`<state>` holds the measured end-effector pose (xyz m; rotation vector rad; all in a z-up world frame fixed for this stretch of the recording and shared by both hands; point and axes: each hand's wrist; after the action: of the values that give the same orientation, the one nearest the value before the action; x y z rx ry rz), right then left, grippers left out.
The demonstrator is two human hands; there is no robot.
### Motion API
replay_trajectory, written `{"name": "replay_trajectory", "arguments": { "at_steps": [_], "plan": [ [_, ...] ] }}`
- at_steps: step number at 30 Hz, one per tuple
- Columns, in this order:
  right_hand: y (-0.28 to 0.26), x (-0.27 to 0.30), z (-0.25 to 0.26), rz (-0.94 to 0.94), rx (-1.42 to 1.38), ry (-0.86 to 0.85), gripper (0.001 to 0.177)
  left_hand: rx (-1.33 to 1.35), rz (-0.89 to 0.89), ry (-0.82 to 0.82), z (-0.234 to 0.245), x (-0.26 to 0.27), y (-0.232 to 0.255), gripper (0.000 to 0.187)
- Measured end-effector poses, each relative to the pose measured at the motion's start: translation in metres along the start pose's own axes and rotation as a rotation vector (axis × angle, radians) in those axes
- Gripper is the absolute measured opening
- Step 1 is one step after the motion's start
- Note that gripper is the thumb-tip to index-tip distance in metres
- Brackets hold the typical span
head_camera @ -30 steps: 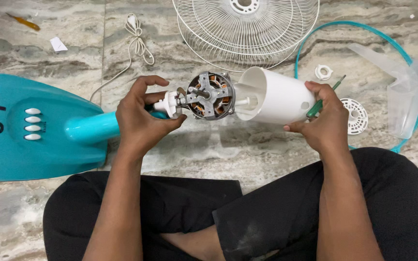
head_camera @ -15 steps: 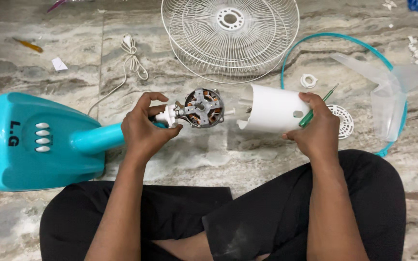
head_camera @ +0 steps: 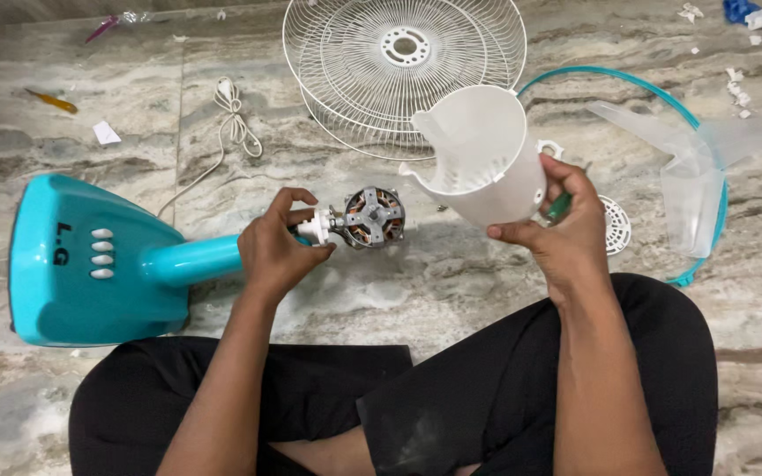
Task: The person disassembles a teal electric fan by removing screws from the rear motor housing with a screwdriver, then detaching the motor assembly from the fan stand. The fan cage, blades, and other parts remain on the floor.
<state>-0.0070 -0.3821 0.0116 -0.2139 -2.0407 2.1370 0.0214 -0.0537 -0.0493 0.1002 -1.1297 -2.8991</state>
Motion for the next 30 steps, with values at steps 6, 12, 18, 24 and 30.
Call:
{"name": "replay_trajectory", "arguments": {
  "at_steps": [6, 12, 18, 24, 30],
  "plan": [
    [-0.003, 0.003, -0.015, -0.107, -0.036, -0.132, 0.095, -0.078, -0.11, 0.01, -0.012, 0.002, -0.002, 0.062],
    [0.001, 0.005, -0.021, -0.107, -0.048, -0.183, 0.099, -0.084, -0.092, -0.021, -0.015, 0.0, -0.006, 0.058],
    [-0.003, 0.006, -0.02, -0.098, -0.044, -0.188, 0.1, -0.058, -0.269, -0.003, -0.011, 0.001, -0.002, 0.068],
    [-0.009, 0.01, -0.015, -0.08, -0.08, -0.193, 0.1, 0.03, -0.49, 0.091, 0.011, 0.005, 0.016, 0.086],
    [-0.016, 0.011, -0.009, -0.064, -0.113, -0.199, 0.098, 0.486, -0.269, 0.035, 0.032, -0.002, 0.058, 0.068]
  ]
}}
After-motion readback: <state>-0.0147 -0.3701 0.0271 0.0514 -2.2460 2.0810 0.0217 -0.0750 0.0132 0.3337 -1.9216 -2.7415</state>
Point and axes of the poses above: each hand's wrist, its own x-axis away from the middle knuckle, its own z-axis out of the back of the hand, y = z × x, and after that the axes turned 3 degrees about -z, right-handed
